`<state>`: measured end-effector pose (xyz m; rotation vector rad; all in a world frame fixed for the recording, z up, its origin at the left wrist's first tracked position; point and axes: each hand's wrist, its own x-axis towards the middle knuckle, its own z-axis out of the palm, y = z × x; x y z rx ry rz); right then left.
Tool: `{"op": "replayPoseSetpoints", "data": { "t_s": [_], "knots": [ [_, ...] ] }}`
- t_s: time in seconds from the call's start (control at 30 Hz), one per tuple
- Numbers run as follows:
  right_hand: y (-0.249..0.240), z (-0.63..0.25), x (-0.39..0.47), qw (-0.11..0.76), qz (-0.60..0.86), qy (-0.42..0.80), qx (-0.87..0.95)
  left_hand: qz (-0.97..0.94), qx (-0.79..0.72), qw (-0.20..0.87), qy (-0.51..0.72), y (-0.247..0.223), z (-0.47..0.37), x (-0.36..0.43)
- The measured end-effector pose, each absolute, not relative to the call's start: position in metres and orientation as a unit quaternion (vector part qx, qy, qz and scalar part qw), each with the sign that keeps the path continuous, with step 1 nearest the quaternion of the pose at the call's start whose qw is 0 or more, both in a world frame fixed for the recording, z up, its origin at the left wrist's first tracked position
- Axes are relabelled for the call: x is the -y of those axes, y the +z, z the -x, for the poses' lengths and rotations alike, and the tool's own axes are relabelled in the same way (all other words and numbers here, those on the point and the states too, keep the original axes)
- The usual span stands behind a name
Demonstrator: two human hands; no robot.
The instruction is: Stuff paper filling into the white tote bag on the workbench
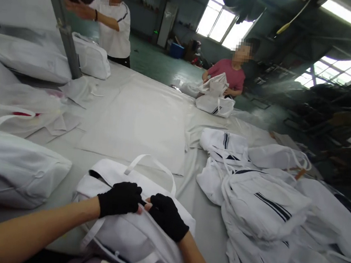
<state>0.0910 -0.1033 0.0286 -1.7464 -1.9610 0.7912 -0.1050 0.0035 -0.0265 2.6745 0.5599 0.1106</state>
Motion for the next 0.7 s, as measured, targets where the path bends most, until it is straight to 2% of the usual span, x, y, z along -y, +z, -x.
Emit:
{"op": "replayPoseSetpoints", "data": {
  "t_s": [0.07, 0.13, 0.2, 0.27, 0.37, 0.47, 0.53, 0.63, 0.7],
  "knots": [
    [0.04, -0.096, 0.114, 0.237, 0.641, 0.284, 0.673, -0.962, -0.2, 0.179, 0.05, -0.031, 0.103, -0.006],
    [0.039, -0.092, 0.134, 0.26, 0.67, 0.216, 0.66, -0.97, -0.181, 0.144, 0.08, -0.035, 0.105, -0.003],
    [0.029, -0.081, 0.153, 0.242, 0.697, 0.137, 0.66, -0.972, -0.169, 0.116, 0.115, -0.038, 0.11, 0.003],
    [0.016, -0.074, 0.164, 0.233, 0.704, 0.109, 0.662, -0.968, -0.168, 0.099, 0.157, -0.039, 0.116, 0.01],
    [0.006, -0.088, 0.178, 0.34, 0.718, 0.092, 0.601, -0.96, -0.146, 0.061, 0.232, -0.043, 0.132, 0.02],
    [-0.002, -0.125, 0.203, 0.425, 0.793, 0.025, 0.435, -0.963, -0.117, -0.001, 0.244, -0.056, 0.155, 0.025],
    [-0.012, -0.147, 0.223, 0.427, 0.826, 0.068, 0.361, -0.967, -0.122, -0.028, 0.224, -0.068, 0.168, 0.022],
    [-0.034, -0.16, 0.241, 0.449, 0.794, 0.247, 0.326, -0.967, -0.133, -0.046, 0.213, -0.084, 0.177, 0.011],
    [-0.049, -0.159, 0.242, 0.472, 0.779, 0.294, 0.29, -0.964, -0.128, -0.048, 0.229, -0.09, 0.176, 0.004]
  ]
}}
